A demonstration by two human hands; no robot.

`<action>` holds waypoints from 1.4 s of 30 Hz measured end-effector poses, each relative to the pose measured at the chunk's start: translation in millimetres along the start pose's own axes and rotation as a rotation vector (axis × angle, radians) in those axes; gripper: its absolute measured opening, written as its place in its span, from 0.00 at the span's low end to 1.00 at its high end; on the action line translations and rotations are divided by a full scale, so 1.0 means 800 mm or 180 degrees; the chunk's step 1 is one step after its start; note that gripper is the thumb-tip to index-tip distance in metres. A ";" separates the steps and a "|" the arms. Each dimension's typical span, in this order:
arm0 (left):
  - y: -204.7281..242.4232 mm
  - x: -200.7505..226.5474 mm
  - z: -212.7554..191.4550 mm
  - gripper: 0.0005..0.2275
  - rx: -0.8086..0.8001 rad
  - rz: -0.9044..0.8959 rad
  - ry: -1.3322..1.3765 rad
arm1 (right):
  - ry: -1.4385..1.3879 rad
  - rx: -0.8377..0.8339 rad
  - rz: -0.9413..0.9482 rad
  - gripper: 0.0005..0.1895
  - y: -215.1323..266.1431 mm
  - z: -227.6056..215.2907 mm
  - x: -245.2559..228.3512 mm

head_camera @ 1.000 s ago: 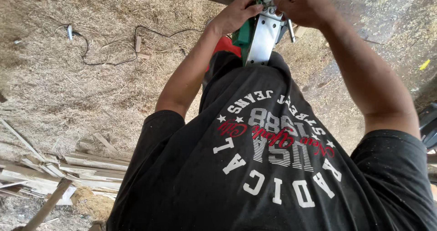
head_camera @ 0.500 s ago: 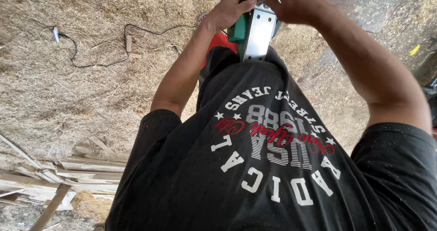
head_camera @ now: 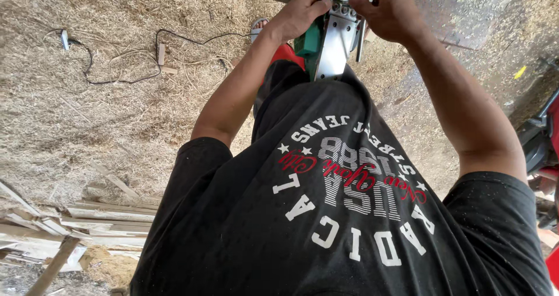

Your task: The person adjusts a green and silver handheld tool on a wooden beam using a T-handle wrench. They repeatedly tighten and loosen screws on the tool's base plate while repositioning it along the beam.

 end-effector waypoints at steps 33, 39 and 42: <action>-0.013 -0.003 0.010 0.29 0.0535 -0.0153 -0.1008 | -0.0849 0.0051 0.0905 0.11 0.018 -0.015 0.004; -0.009 -0.019 0.017 0.29 0.0546 -0.0349 -0.1038 | -0.1752 0.0010 0.1109 0.10 0.016 0.015 0.020; -0.009 -0.011 0.011 0.28 0.0473 -0.0543 -0.1008 | -0.2365 -0.0001 0.1444 0.12 0.016 0.021 0.019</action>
Point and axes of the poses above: each hand's wrist, its own y-axis away from the middle knuckle, its own z-axis out of the palm, x = y × z, the point moved 8 cm from there along -y, towards the middle knuckle, and after that the axes turned 9 degrees about -y, right-handed, at the moved point
